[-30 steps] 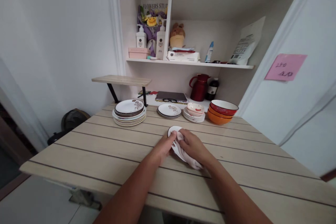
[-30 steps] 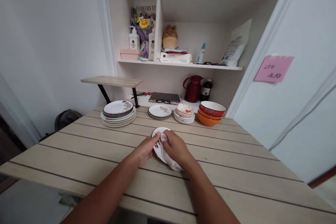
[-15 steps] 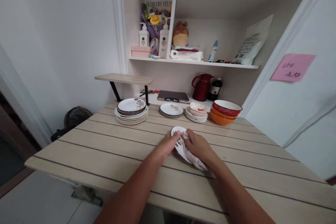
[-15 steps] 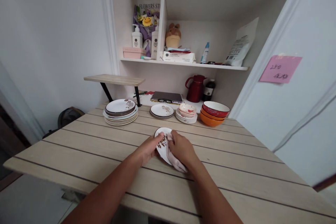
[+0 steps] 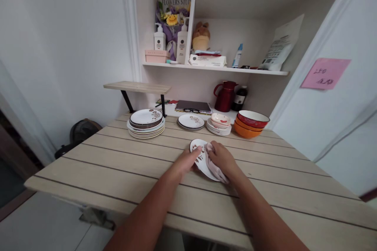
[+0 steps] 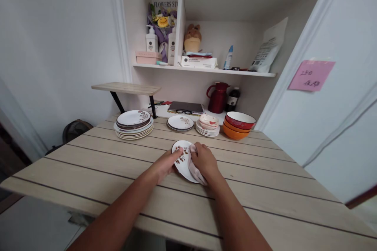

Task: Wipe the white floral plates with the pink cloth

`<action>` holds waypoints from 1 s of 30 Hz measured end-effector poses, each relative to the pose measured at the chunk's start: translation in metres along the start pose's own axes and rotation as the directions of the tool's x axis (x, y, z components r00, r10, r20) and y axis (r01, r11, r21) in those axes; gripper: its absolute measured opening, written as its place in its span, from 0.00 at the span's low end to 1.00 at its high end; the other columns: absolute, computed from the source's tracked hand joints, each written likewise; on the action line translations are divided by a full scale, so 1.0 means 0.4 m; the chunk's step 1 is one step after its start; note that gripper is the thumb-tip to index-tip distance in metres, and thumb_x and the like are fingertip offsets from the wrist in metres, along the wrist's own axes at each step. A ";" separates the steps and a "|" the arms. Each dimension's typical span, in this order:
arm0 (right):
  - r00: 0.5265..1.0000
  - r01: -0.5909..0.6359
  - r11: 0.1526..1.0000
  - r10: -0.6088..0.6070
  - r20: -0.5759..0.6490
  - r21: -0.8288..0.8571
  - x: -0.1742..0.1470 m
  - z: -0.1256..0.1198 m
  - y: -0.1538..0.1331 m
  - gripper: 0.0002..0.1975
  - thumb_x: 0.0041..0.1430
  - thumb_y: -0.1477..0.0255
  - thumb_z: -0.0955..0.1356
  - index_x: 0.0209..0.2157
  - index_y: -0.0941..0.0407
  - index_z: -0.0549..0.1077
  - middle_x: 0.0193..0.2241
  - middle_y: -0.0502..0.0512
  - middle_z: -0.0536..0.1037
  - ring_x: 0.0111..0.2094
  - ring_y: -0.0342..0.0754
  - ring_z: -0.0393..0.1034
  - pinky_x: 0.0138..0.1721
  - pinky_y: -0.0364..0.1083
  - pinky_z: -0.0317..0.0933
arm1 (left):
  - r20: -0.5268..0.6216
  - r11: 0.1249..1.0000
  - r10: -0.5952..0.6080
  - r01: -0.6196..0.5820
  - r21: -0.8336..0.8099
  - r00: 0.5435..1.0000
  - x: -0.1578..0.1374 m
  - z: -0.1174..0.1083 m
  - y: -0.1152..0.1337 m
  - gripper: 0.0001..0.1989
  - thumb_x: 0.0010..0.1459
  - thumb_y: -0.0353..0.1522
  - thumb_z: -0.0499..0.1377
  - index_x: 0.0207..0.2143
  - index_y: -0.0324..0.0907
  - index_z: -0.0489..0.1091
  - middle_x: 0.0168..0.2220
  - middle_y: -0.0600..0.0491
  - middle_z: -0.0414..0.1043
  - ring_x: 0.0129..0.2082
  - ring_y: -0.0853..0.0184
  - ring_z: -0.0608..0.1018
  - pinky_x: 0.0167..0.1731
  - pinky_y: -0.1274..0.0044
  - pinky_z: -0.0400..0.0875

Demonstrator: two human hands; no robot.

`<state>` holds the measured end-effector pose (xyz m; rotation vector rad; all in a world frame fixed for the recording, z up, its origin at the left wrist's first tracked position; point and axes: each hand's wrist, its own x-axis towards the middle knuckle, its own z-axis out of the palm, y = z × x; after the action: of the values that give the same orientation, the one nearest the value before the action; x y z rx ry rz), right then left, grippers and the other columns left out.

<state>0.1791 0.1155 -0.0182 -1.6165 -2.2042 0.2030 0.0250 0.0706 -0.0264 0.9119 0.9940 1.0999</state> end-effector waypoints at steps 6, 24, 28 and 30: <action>0.997 -0.055 0.998 0.057 0.047 -0.042 -0.021 -0.007 0.001 0.09 0.61 0.70 0.58 0.41 0.55 0.66 0.33 0.60 0.76 0.31 0.50 0.68 0.28 0.44 0.46 | 0.031 1.000 0.017 -0.017 0.006 0.999 -0.007 -0.001 0.002 0.24 0.51 0.46 0.62 0.47 0.43 0.72 0.46 0.48 0.76 0.42 0.62 0.76 0.41 0.73 0.69; 1.000 -0.018 1.000 0.018 -0.019 0.002 -0.004 -0.006 0.029 0.08 0.59 0.76 0.59 0.38 0.56 0.67 0.34 0.61 0.74 0.32 0.50 0.66 0.30 0.44 0.49 | -0.008 0.999 0.000 0.001 0.049 1.000 -0.002 -0.005 -0.003 0.22 0.54 0.46 0.60 0.45 0.42 0.72 0.43 0.48 0.77 0.39 0.63 0.76 0.40 0.73 0.69; 0.995 0.091 0.993 -0.094 0.040 0.075 -0.020 -0.014 -0.003 0.06 0.59 0.74 0.60 0.38 0.54 0.66 0.34 0.55 0.75 0.33 0.47 0.68 0.31 0.42 0.51 | -0.005 0.999 0.008 -0.008 0.038 1.000 -0.003 -0.002 0.001 0.21 0.55 0.45 0.59 0.46 0.42 0.71 0.45 0.48 0.76 0.41 0.63 0.76 0.39 0.74 0.69; 0.970 0.225 0.958 -0.238 0.050 0.180 -0.027 -0.018 -0.027 0.07 0.58 0.74 0.60 0.39 0.53 0.66 0.35 0.52 0.75 0.35 0.46 0.68 0.34 0.42 0.54 | -0.010 0.999 0.010 -0.010 0.035 1.000 -0.001 -0.004 0.002 0.22 0.55 0.45 0.59 0.47 0.42 0.71 0.45 0.48 0.75 0.41 0.63 0.76 0.38 0.74 0.70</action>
<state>0.1752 0.1013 -0.0106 -1.2655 -2.3354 0.3783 0.0234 0.0706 -0.0262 0.9412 1.0208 1.0998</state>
